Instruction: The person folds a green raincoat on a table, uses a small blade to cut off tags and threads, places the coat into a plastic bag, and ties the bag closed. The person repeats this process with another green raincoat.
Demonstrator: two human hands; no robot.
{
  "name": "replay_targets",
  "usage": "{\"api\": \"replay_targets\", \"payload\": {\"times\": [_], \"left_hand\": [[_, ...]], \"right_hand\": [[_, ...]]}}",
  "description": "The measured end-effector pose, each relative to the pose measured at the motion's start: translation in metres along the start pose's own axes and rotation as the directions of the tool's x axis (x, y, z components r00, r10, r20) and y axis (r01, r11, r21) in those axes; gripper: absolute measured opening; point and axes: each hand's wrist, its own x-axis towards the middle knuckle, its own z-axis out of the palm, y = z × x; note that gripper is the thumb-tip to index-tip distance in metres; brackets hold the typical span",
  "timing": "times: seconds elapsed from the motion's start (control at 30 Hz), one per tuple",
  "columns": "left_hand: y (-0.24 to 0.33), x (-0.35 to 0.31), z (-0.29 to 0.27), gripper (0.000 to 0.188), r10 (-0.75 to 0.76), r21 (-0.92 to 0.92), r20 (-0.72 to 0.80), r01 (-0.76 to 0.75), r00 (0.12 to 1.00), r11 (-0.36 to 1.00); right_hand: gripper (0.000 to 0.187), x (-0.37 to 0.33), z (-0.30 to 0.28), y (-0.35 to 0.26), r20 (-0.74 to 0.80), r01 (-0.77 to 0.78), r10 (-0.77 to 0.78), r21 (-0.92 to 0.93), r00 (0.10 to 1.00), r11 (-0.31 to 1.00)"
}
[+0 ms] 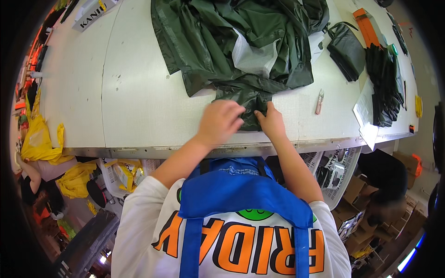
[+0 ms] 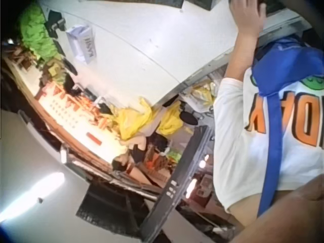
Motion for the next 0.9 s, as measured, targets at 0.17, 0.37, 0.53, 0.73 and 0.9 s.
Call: {"api": "replay_targets", "payload": {"times": [0.17, 0.37, 0.53, 0.73, 0.9], "left_hand": [[-0.002, -0.020, 0.036, 0.055, -0.022, 0.138, 0.282, -0.018, 0.959, 0.990], [-0.002, -0.021, 0.041, 0.050, 0.026, 0.144, 0.304, -0.073, 0.952, 0.987], [-0.017, -0.012, 0.034, 0.024, -0.053, -0.026, 0.388, 0.068, 0.920, 0.997], [-0.021, 0.030, 0.033, 0.018, -0.345, 0.018, 0.574, 0.410, 0.742, 0.912], [-0.035, 0.035, 0.045, 0.019, -0.380, 0.056, 0.604, 0.438, 0.700, 0.897]], "right_hand": [[0.039, 0.015, -0.017, -0.002, -0.114, 0.221, -0.223, -0.034, 0.968, 0.975], [0.024, 0.048, -0.016, -0.011, -0.115, 0.325, -0.335, -0.103, 0.935, 0.940], [0.034, -0.005, -0.031, -0.027, -0.188, 0.604, -0.688, -0.357, 0.701, 0.713], [0.040, -0.002, -0.008, 0.017, 0.113, 0.601, -0.591, -0.208, 0.798, 0.772], [0.028, -0.014, -0.013, -0.008, -0.081, 0.717, -0.828, -0.457, 0.555, 0.526]]}}
